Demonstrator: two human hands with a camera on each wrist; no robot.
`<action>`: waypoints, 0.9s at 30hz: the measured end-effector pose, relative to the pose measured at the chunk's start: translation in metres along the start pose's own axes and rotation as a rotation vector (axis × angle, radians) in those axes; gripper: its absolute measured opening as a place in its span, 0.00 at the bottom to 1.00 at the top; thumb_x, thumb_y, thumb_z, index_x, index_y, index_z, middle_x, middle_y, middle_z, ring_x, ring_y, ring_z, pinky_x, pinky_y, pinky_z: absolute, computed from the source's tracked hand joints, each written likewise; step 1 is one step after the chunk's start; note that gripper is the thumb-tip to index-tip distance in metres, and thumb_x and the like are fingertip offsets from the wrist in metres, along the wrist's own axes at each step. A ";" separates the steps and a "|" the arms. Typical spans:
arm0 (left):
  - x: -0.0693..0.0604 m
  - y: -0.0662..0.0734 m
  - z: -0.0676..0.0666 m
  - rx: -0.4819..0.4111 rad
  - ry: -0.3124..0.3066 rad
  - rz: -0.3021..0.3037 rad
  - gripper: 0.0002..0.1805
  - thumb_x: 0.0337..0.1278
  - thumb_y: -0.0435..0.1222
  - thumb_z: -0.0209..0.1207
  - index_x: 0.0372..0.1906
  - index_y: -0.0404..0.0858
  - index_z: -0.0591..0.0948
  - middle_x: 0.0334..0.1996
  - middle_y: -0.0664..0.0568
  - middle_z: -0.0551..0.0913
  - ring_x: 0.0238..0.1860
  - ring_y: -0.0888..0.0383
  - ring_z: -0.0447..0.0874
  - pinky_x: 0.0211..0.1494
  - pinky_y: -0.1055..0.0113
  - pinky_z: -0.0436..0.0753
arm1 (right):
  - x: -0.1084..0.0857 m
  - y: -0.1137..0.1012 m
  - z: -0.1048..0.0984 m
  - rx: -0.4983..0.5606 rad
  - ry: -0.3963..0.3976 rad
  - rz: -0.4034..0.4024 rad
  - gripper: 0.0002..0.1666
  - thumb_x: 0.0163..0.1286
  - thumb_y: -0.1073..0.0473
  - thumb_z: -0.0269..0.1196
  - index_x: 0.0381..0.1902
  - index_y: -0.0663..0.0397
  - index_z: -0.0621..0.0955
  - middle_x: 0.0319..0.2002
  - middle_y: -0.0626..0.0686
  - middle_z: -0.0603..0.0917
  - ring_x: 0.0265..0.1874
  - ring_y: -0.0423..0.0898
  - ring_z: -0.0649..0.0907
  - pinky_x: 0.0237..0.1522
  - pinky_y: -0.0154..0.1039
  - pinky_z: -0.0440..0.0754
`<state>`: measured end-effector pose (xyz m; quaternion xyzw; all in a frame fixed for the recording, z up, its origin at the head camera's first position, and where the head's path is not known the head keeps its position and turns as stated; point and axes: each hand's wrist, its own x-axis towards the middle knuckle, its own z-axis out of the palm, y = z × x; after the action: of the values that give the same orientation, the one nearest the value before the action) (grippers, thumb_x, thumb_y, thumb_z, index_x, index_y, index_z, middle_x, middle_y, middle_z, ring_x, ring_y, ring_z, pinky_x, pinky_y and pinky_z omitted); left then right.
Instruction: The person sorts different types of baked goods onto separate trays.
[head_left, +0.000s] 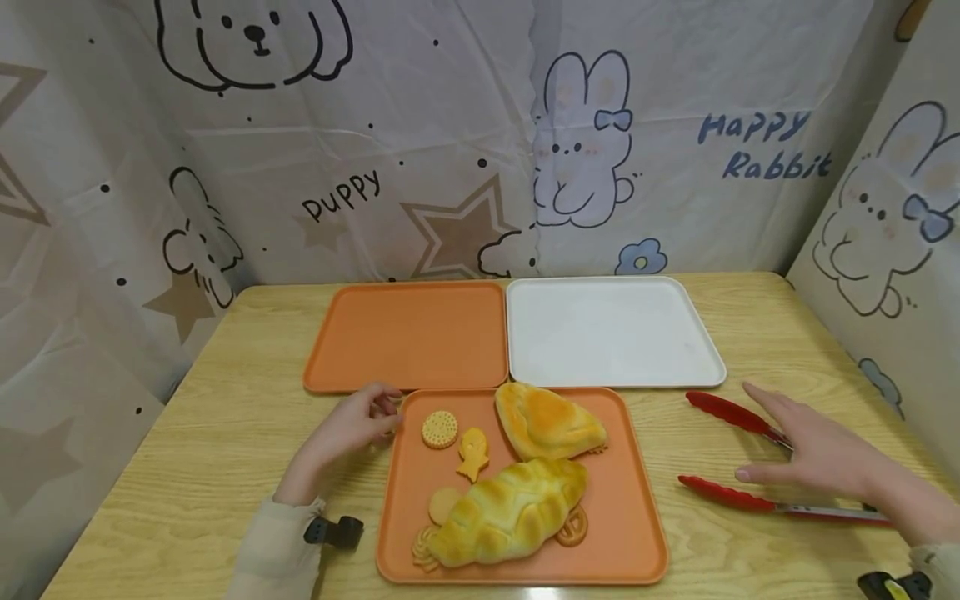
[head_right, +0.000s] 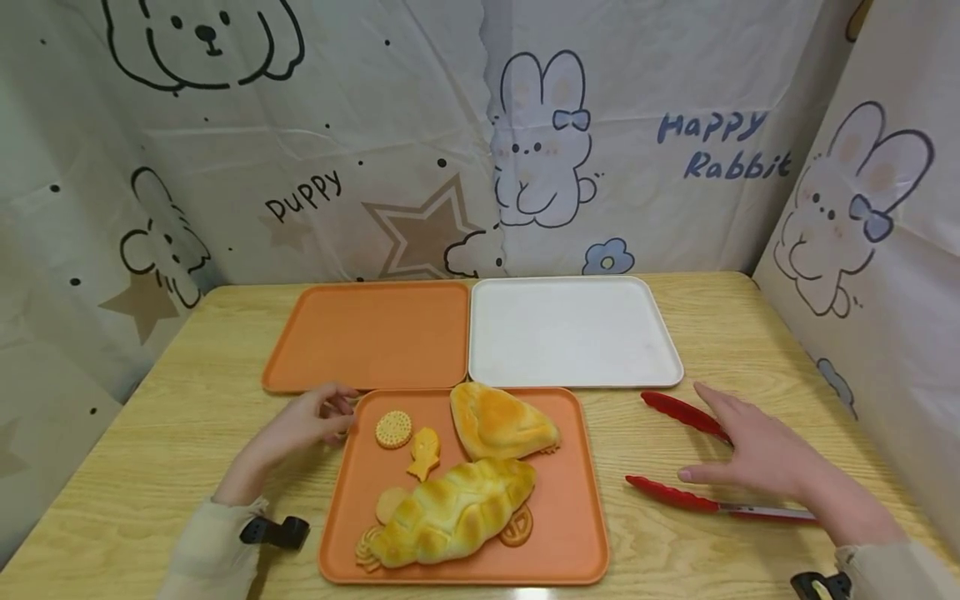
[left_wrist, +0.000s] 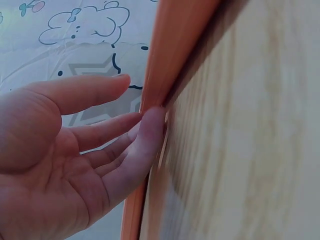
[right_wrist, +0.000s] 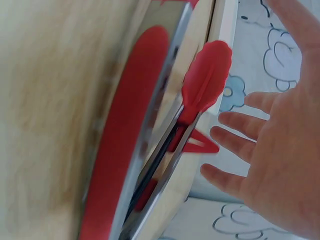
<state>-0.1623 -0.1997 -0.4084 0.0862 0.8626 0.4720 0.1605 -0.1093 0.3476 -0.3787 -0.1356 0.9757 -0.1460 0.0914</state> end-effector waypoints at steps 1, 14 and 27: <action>0.000 -0.001 0.000 -0.017 -0.009 -0.008 0.22 0.58 0.34 0.55 0.56 0.30 0.69 0.39 0.42 0.72 0.32 0.55 0.76 0.30 0.63 0.81 | -0.002 0.002 0.001 0.003 -0.003 0.000 0.66 0.44 0.32 0.67 0.70 0.61 0.50 0.62 0.72 0.61 0.56 0.70 0.64 0.47 0.67 0.66; -0.004 -0.009 0.003 -0.126 -0.175 0.090 0.32 0.52 0.26 0.55 0.65 0.28 0.60 0.46 0.35 0.70 0.30 0.53 0.79 0.28 0.61 0.83 | -0.024 0.029 0.017 0.166 -0.057 0.029 0.77 0.34 0.43 0.75 0.71 0.60 0.41 0.62 0.74 0.54 0.57 0.73 0.57 0.48 0.69 0.58; -0.010 -0.006 0.005 -0.130 -0.173 0.081 0.36 0.52 0.24 0.55 0.67 0.27 0.55 0.49 0.32 0.66 0.32 0.53 0.77 0.29 0.61 0.83 | -0.030 0.033 0.027 0.137 -0.023 -0.010 0.80 0.28 0.43 0.77 0.70 0.62 0.42 0.58 0.75 0.59 0.53 0.69 0.62 0.46 0.66 0.63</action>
<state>-0.1515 -0.2021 -0.4138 0.1508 0.8090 0.5237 0.2203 -0.0833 0.3794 -0.4103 -0.1358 0.9616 -0.2112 0.1110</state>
